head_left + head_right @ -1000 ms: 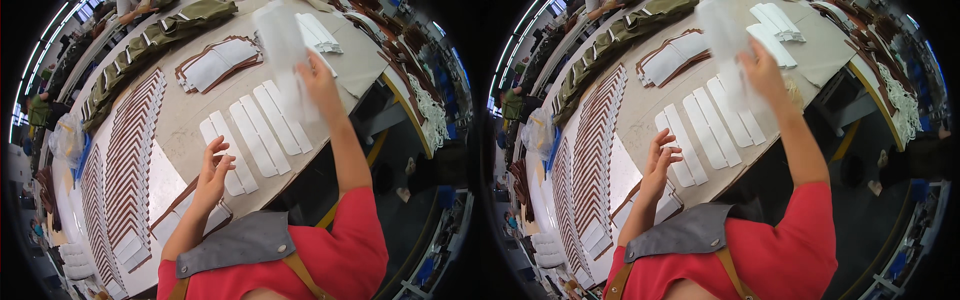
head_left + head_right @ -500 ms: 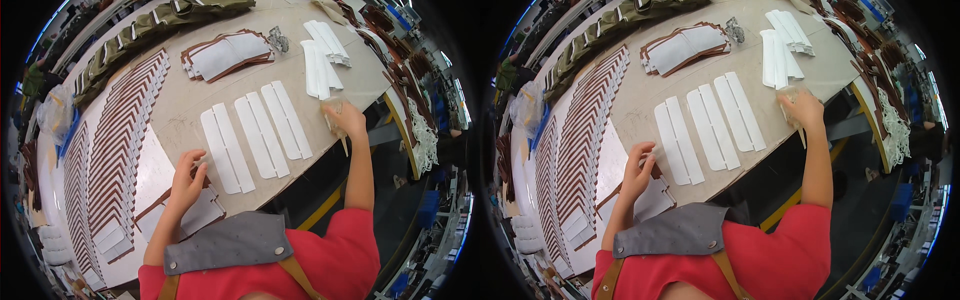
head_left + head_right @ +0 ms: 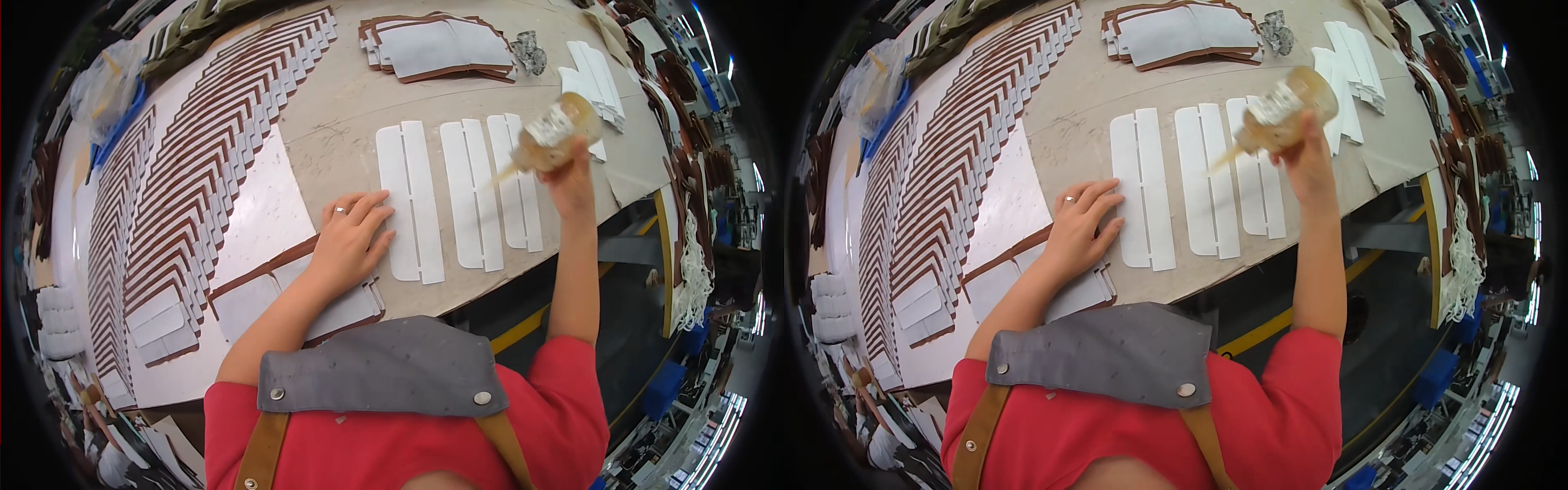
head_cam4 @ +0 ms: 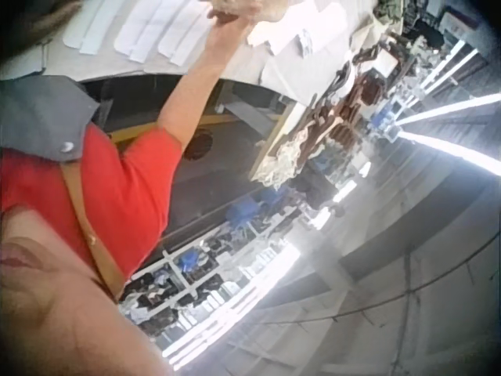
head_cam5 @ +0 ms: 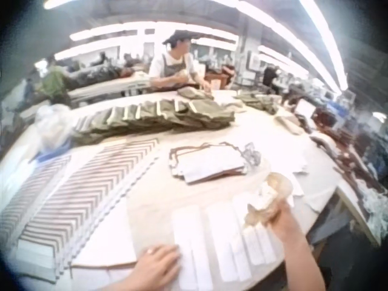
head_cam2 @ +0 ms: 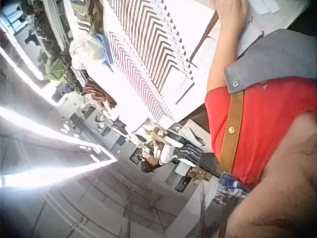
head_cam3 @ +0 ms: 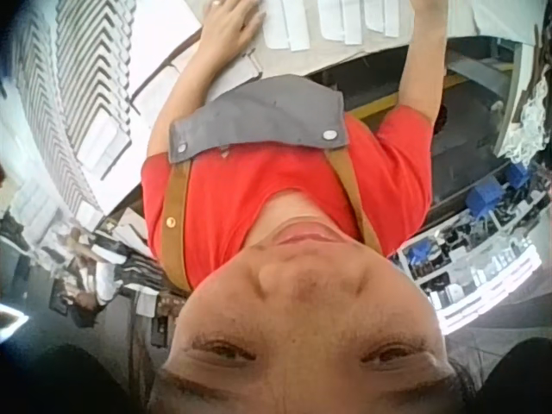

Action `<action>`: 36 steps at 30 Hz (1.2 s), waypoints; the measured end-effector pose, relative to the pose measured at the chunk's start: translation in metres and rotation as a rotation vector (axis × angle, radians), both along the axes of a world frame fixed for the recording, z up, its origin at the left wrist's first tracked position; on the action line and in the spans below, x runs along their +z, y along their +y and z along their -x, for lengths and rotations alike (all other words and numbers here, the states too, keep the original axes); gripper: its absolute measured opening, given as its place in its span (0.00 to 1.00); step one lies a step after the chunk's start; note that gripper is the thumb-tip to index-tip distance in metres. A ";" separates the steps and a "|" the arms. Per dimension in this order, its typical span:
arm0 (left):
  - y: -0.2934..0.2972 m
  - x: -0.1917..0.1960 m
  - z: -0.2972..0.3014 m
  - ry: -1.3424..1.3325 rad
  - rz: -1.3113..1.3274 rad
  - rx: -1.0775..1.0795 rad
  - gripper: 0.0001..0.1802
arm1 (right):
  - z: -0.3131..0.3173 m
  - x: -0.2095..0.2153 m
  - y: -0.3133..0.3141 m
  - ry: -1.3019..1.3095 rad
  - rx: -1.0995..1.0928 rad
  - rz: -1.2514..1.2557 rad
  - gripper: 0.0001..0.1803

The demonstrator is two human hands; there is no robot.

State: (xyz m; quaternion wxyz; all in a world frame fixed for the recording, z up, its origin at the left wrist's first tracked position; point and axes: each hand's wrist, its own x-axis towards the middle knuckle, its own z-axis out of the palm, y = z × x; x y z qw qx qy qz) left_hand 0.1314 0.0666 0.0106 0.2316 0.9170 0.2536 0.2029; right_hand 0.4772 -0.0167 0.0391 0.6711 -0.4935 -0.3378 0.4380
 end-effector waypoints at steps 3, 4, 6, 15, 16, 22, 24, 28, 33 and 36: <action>0.000 -0.004 0.000 -0.004 -0.031 0.019 0.14 | 0.042 0.015 0.049 -0.187 -0.016 -0.024 0.33; 0.000 -0.004 0.000 -0.002 -0.034 0.018 0.14 | 0.051 0.018 0.061 -0.216 -0.025 -0.014 0.32; 0.000 -0.004 -0.001 0.003 -0.043 0.018 0.14 | 0.063 0.018 0.080 -0.270 -0.032 -0.002 0.30; 0.001 -0.006 0.000 0.012 -0.045 0.031 0.15 | 0.076 0.005 0.115 -0.377 -0.057 -0.062 0.29; 0.000 -0.005 0.000 0.012 -0.045 0.032 0.15 | 0.078 0.005 0.115 -0.374 -0.072 -0.065 0.28; 0.001 -0.005 0.000 0.010 -0.037 0.032 0.15 | 0.079 -0.001 0.120 -0.383 -0.103 -0.067 0.27; 0.001 -0.004 0.000 0.017 -0.042 0.031 0.15 | 0.079 -0.007 0.122 -0.378 -0.157 -0.055 0.26; 0.001 -0.005 0.000 0.015 -0.040 0.034 0.15 | 0.081 -0.004 0.115 -0.374 -0.150 -0.024 0.25; 0.000 -0.005 0.000 0.027 -0.053 0.039 0.15 | 0.088 -0.005 0.090 -0.353 -0.123 0.058 0.24; 0.000 -0.005 -0.001 0.032 -0.042 0.037 0.15 | 0.092 -0.001 0.072 -0.268 -0.046 0.125 0.33</action>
